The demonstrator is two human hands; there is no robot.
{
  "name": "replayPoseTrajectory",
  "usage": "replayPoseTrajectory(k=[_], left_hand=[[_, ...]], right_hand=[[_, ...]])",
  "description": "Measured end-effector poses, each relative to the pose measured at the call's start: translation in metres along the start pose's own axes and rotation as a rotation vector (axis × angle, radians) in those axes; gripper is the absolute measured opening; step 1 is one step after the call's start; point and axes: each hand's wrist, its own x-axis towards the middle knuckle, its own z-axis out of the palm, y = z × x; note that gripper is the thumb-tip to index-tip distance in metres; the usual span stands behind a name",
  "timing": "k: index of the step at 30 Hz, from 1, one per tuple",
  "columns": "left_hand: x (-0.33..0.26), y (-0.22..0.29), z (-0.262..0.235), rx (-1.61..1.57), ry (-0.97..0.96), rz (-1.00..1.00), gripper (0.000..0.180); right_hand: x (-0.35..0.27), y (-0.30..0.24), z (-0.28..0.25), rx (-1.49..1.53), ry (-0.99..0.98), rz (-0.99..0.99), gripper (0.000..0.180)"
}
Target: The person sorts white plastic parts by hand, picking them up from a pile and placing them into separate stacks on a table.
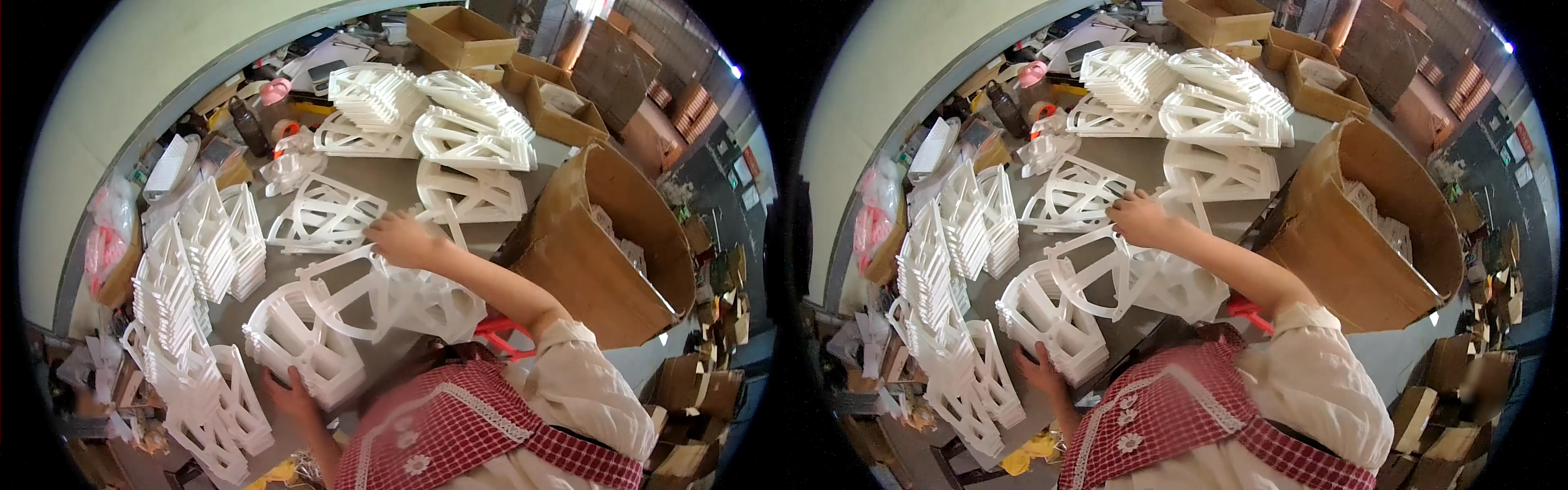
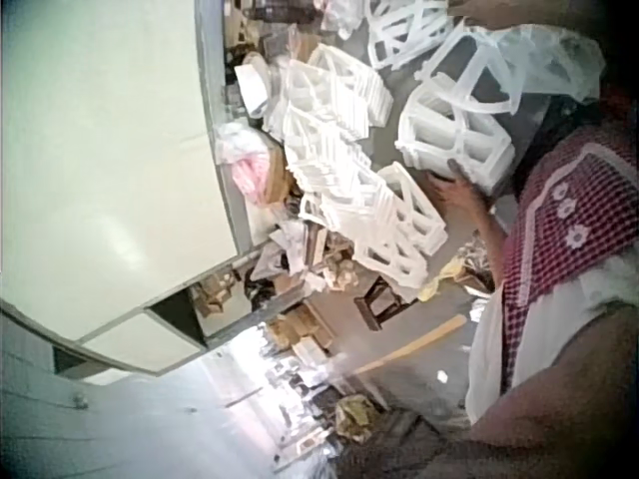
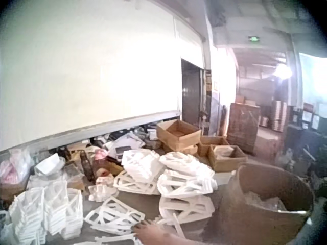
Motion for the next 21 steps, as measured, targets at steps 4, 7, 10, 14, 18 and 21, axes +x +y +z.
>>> replayPoseTrajectory(k=[4, 7, 10, 14, 18, 21], left_hand=[[0.006, -0.006, 0.001, 0.103, -0.012, 0.056, 0.066], [0.001, -0.005, 0.006, -0.052, 0.008, 0.045, 0.065], [-0.004, 0.007, 0.002, 0.058, 0.020, 0.027, 0.067], [0.001, -0.010, 0.007, 0.064, 0.021, 0.069, 0.069], [0.002, -0.013, 0.007, 0.036, 0.019, 0.081, 0.071], [0.003, -0.020, 0.011, 0.054, 0.041, 0.086, 0.073]], right_hand=[[0.024, -0.012, 0.006, -0.076, -0.293, 0.083, 0.022], [0.011, -0.028, -0.010, -0.002, -0.116, 0.149, 0.014], [-0.023, -0.050, -0.051, 0.153, 0.093, 0.335, 0.011], [-0.087, -0.048, -0.074, 0.324, 0.124, 0.645, 0.014], [-0.134, -0.033, -0.062, 0.248, 0.285, 0.726, 0.015], [-0.146, -0.034, -0.054, 0.206, 0.387, 0.822, 0.015]])
